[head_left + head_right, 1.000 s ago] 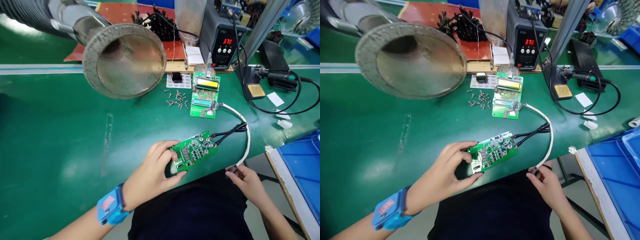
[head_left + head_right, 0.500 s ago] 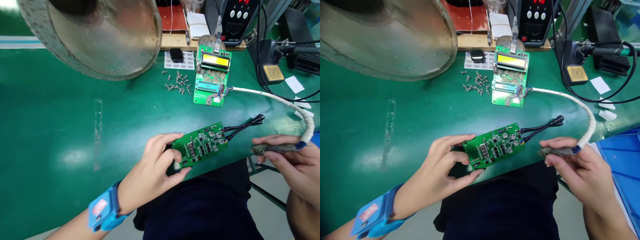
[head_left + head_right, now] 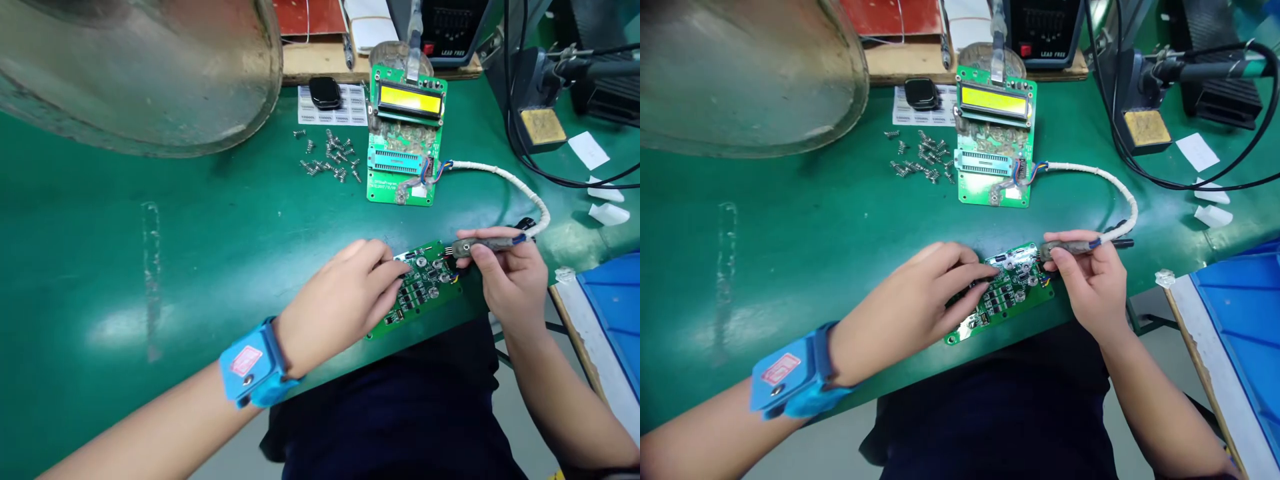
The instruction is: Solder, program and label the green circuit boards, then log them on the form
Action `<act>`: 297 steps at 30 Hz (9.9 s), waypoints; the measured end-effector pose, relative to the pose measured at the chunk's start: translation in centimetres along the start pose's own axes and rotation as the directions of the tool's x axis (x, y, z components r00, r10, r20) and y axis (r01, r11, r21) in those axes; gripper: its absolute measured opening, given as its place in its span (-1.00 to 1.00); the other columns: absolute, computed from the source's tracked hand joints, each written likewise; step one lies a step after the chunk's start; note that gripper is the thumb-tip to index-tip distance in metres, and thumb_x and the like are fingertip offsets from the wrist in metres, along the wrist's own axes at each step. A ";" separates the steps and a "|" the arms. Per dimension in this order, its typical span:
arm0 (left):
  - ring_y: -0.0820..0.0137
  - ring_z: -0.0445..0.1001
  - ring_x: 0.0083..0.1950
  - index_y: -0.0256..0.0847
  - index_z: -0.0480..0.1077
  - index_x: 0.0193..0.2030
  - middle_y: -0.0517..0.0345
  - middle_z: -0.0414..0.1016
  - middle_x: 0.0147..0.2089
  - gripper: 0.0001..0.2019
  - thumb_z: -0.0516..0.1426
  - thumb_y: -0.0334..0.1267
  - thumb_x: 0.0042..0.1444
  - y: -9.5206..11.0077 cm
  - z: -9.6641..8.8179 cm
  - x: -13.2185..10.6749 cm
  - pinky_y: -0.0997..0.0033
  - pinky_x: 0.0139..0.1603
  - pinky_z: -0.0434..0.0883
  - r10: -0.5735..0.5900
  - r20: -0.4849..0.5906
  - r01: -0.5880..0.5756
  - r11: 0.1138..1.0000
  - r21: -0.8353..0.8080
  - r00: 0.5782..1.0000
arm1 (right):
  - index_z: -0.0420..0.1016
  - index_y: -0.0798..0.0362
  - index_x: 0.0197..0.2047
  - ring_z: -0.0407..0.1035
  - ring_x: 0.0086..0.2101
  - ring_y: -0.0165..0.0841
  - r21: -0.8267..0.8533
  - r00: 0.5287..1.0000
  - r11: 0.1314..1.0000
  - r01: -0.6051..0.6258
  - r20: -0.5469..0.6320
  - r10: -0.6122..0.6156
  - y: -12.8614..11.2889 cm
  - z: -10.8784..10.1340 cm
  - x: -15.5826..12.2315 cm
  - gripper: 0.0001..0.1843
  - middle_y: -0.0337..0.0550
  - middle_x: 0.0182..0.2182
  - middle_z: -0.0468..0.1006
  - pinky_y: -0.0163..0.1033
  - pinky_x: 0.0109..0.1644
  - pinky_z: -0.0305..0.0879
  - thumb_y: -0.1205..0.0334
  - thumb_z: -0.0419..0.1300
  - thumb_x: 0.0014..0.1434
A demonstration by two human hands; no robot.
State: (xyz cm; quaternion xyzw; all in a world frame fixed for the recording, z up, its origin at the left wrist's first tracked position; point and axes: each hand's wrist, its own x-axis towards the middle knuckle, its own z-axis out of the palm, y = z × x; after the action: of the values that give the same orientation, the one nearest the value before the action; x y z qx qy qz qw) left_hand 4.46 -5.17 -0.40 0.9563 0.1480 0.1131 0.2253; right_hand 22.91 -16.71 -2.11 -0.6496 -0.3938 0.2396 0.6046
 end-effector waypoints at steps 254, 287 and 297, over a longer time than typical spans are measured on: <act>0.55 0.46 -0.40 -0.17 0.49 -0.10 0.20 0.48 -0.31 -0.77 0.14 -0.42 0.09 -3.3 -1.2 0.0 0.56 -0.37 0.45 -0.196 -0.006 0.170 0.867 -0.468 0.981 | 0.48 0.06 -0.26 0.44 -0.47 -0.46 -0.485 0.950 0.818 0.310 0.198 -0.242 -2.4 3.3 -0.6 -0.87 -0.18 -0.38 0.57 -0.41 -0.45 0.38 0.39 0.21 0.07; 0.54 0.46 -0.39 -0.15 0.49 -0.11 0.18 0.48 -0.28 -0.75 0.14 -0.44 0.08 -3.3 -1.2 0.1 0.54 -0.33 0.45 -0.213 0.040 0.205 0.848 -0.489 0.976 | 0.45 0.06 -0.23 0.49 -0.28 -0.28 -0.589 0.919 0.705 0.395 0.271 -0.288 -2.0 4.1 -0.3 -0.87 -0.10 -0.35 0.58 -0.16 -0.16 0.46 0.36 0.12 0.12; 0.53 0.46 -0.36 -0.18 0.48 -0.08 0.16 0.48 -0.27 -0.74 0.14 -0.45 0.08 -3.3 -1.3 0.2 0.52 -0.29 0.45 -0.209 0.063 0.213 0.850 -0.482 0.976 | 0.45 0.06 -0.27 0.48 -0.34 -0.30 -0.622 0.906 0.698 0.355 0.412 -0.093 -3.0 3.8 1.0 -0.87 -0.17 -0.35 0.59 -0.22 -0.27 0.42 0.40 0.19 0.05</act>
State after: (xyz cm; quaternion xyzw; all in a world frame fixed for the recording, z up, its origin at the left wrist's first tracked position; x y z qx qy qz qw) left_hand 3.47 -1.76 -0.82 0.8473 0.2177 0.1171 0.4700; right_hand 19.78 -13.76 0.33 -0.7187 -0.6321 0.1122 0.2671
